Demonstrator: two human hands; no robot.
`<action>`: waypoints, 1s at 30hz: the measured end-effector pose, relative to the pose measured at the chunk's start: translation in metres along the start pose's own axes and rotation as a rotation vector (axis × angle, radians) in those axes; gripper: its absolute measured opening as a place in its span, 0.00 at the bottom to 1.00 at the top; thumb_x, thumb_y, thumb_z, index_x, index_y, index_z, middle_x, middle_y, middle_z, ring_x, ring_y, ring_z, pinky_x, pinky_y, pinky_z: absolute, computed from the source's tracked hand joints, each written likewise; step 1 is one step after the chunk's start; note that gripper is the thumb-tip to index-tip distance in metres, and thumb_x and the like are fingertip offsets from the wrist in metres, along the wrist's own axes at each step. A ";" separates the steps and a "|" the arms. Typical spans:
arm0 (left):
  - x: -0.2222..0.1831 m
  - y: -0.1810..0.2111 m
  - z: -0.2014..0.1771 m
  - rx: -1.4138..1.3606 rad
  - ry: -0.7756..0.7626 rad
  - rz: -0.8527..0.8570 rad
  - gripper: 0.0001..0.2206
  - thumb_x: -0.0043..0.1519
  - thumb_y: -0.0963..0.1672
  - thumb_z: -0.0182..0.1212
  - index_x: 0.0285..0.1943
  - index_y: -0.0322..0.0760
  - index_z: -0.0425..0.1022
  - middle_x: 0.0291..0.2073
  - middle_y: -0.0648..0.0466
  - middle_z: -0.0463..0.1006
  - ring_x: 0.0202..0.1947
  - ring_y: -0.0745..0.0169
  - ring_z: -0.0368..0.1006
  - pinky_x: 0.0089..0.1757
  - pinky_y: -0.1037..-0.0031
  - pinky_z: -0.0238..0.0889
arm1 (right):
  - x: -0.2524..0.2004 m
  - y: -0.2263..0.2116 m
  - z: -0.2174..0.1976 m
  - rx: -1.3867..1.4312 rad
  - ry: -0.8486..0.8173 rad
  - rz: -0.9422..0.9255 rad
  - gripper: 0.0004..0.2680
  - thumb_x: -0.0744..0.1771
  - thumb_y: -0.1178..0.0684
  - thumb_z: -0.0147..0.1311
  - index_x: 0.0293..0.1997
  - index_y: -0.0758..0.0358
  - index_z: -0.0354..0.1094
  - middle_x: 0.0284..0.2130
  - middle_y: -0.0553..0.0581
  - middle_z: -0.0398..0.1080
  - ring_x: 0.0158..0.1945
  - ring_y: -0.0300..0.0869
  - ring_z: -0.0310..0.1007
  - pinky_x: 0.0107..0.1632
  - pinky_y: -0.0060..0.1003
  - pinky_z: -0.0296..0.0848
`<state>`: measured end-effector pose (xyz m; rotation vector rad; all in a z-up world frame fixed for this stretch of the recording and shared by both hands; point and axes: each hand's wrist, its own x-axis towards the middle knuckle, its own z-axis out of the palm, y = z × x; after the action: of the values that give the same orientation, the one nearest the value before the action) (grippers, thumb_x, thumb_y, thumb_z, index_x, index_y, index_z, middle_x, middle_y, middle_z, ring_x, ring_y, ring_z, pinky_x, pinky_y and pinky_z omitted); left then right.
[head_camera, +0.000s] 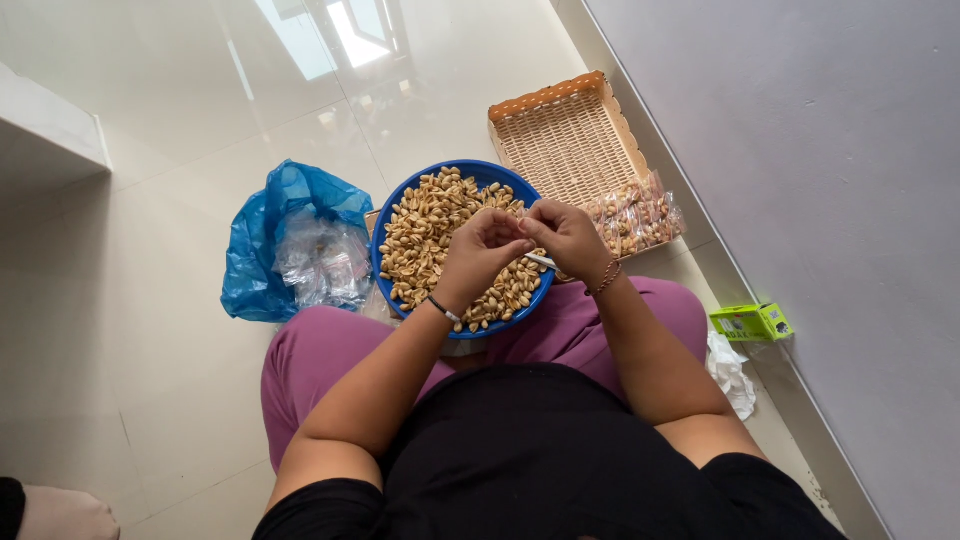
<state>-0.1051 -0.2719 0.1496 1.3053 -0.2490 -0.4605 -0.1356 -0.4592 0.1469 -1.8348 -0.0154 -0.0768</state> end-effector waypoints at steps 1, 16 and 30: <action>0.003 -0.001 0.001 -0.001 -0.001 -0.001 0.17 0.53 0.38 0.77 0.48 0.35 0.76 0.36 0.50 0.83 0.34 0.69 0.81 0.38 0.79 0.76 | -0.001 -0.009 -0.001 -0.001 0.001 0.001 0.07 0.70 0.53 0.57 0.33 0.60 0.75 0.19 0.51 0.70 0.27 0.34 0.69 0.30 0.30 0.70; 0.021 0.042 0.019 0.514 0.151 0.229 0.03 0.56 0.44 0.63 0.30 0.47 0.78 0.16 0.59 0.74 0.21 0.67 0.72 0.28 0.76 0.65 | 0.001 -0.048 -0.022 -0.412 0.231 -0.324 0.09 0.67 0.53 0.63 0.26 0.58 0.70 0.17 0.54 0.62 0.24 0.47 0.68 0.32 0.38 0.68; 0.021 0.042 0.017 0.802 0.205 0.304 0.06 0.55 0.48 0.63 0.26 0.52 0.75 0.16 0.61 0.74 0.25 0.53 0.76 0.30 0.65 0.68 | -0.002 -0.061 -0.009 -0.733 0.225 -0.480 0.04 0.67 0.57 0.57 0.39 0.54 0.78 0.37 0.52 0.75 0.41 0.50 0.79 0.42 0.43 0.77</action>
<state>-0.0854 -0.2880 0.1930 2.0395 -0.4802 0.0604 -0.1407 -0.4520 0.2075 -2.5048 -0.3042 -0.7034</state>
